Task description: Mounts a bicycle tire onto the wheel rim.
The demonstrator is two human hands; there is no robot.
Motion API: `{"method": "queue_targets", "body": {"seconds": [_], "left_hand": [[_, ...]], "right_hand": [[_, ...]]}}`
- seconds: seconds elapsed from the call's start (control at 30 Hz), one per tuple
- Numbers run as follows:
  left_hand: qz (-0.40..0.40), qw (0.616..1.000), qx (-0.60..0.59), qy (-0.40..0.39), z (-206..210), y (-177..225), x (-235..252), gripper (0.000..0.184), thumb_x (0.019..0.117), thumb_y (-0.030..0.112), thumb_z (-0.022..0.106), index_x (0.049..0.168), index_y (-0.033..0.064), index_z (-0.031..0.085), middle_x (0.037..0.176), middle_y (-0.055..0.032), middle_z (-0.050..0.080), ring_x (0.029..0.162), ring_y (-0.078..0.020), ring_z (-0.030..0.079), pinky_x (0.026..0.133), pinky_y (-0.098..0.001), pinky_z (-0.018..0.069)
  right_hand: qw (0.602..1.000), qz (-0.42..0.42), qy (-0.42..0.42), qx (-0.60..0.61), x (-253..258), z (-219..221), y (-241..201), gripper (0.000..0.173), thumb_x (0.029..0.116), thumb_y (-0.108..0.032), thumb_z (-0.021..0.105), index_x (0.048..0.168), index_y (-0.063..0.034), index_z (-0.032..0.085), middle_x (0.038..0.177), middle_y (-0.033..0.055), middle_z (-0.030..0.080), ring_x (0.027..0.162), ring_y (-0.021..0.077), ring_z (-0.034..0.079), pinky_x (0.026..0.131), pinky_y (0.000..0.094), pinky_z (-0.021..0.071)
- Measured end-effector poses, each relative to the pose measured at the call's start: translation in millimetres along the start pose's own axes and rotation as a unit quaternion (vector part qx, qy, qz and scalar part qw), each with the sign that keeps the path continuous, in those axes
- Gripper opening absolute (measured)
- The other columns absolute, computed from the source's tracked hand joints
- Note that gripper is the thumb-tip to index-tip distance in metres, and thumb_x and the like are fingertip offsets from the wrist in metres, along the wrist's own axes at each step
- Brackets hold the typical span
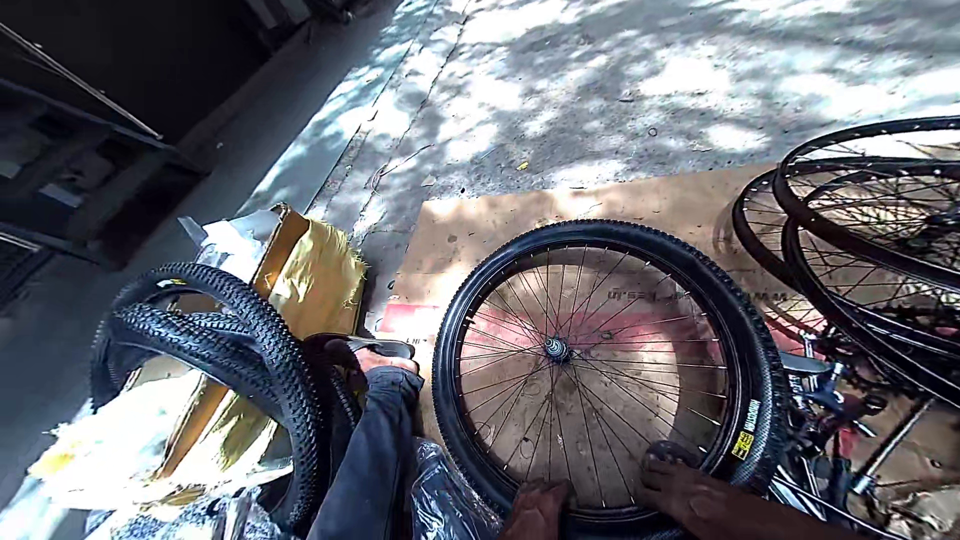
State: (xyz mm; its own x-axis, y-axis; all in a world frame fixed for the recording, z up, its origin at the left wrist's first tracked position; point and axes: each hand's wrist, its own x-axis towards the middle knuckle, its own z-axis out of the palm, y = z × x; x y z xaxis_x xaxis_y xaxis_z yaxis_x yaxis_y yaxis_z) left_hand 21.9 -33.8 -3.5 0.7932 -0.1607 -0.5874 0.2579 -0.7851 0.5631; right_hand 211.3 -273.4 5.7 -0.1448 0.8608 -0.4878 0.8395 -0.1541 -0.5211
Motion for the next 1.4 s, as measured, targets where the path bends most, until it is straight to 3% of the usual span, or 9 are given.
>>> {"method": "queue_targets", "body": {"seconds": [0.27,0.4,0.53,0.7,0.87,1.03,1.13,1.23,1.4], "left_hand": [[-0.048,0.99,0.018,-0.134,0,-8,40,0.058,0.071,0.031,0.09,0.118,0.0084,0.065,0.112,-0.0186,0.069,0.109,-0.0378,0.065,0.095,-0.0621,0.0511],[-0.005,0.996,0.054,-0.073,12,-10,24,0.075,0.07,0.045,0.089,0.133,0.0156,0.061,0.143,-0.0154,0.051,0.137,-0.0378,0.044,0.112,-0.0613,0.036],[-0.002,0.995,0.065,-0.08,26,-2,28,0.094,0.0742,0.038,0.087,0.15,0.0063,0.042,0.147,-0.0203,0.051,0.138,-0.0372,0.048,0.117,-0.0571,0.0339],[-0.013,0.995,0.102,0.0,36,9,25,0.093,0.0703,0.039,0.086,0.148,0.0117,0.043,0.139,-0.0158,0.059,0.129,-0.0325,0.056,0.111,-0.0529,0.0416],[0.005,0.99,0.049,0.136,22,21,8,0.1,0.0644,0.075,0.079,0.147,0.0269,0.052,0.134,-0.0089,0.061,0.127,-0.0288,0.056,0.111,-0.0533,0.0409],[-0.224,0.821,-0.079,0.519,-17,-16,-29,0.093,0.0668,0.06,0.084,0.139,0.0086,0.058,0.141,-0.0245,0.054,0.131,-0.0478,0.048,0.105,-0.0688,0.0383],[-0.332,0.676,-0.437,0.491,-37,-43,-34,0.098,0.0751,0.031,0.092,0.151,0.0055,0.035,0.139,-0.0256,0.054,0.124,-0.0375,0.056,0.099,-0.0552,0.0506],[-0.287,0.524,-0.682,0.422,-44,-44,-13,0.056,0.0869,0.022,0.081,0.132,-0.0014,0.056,0.112,-0.0245,0.068,0.099,-0.0354,0.069,0.081,-0.0532,0.0589],[-0.22,0.529,-0.726,0.381,-53,-59,-16,0.046,0.0877,0.014,0.078,0.125,-0.0037,0.06,0.104,-0.0226,0.07,0.091,-0.0321,0.071,0.078,-0.049,0.0599]], "right_hand": [[0.998,0.033,-0.043,-0.007,9,5,-6,0.065,0.0795,-0.034,0.085,0.129,-0.0013,0.059,0.12,0.0234,0.064,0.115,0.0428,0.062,0.094,0.0577,0.0512],[0.994,0.063,-0.047,0.082,2,-22,-8,0.073,0.0913,-0.044,0.076,0.149,-0.0115,0.046,0.127,0.02,0.065,0.116,0.0395,0.063,0.1,0.0583,0.0492],[0.969,0.07,0.198,0.129,0,-57,-24,0.066,0.0956,-0.053,0.066,0.152,-0.022,0.048,0.128,0.0048,0.066,0.111,0.0223,0.067,0.095,0.0484,0.0558],[0.974,0.071,0.201,-0.079,-3,7,23,0.072,0.1013,-0.072,0.03,0.158,-0.0296,0.042,0.168,0.0089,0.033,0.158,0.0333,0.022,0.124,0.0666,0.0166],[0.954,0.124,0.265,-0.062,-18,-17,23,0.065,0.0997,-0.068,0.04,0.145,-0.0248,0.059,0.155,0.0088,0.049,0.149,0.0294,0.039,0.12,0.067,0.024],[0.856,0.235,0.46,-0.018,-52,-17,56,0.069,0.0911,-0.058,0.056,0.142,-0.0123,0.06,0.148,0.0212,0.051,0.138,0.0446,0.047,0.112,0.0686,0.0347],[0.753,0.367,0.538,0.094,-79,2,61,0.076,0.09,-0.052,0.064,0.149,-0.0069,0.048,0.146,0.0287,0.048,0.135,0.0519,0.045,0.107,0.071,0.0384],[0.692,0.417,0.569,0.151,-97,40,52,0.081,0.0899,-0.05,0.067,0.151,-0.0017,0.043,0.145,0.0333,0.048,0.135,0.0532,0.045,0.11,0.069,0.0375],[0.721,0.423,0.531,0.138,-116,116,13,0.081,0.072,-0.036,0.083,0.139,0.0022,0.058,0.13,0.0388,0.059,0.12,0.0577,0.057,0.102,0.0649,0.047]]}}
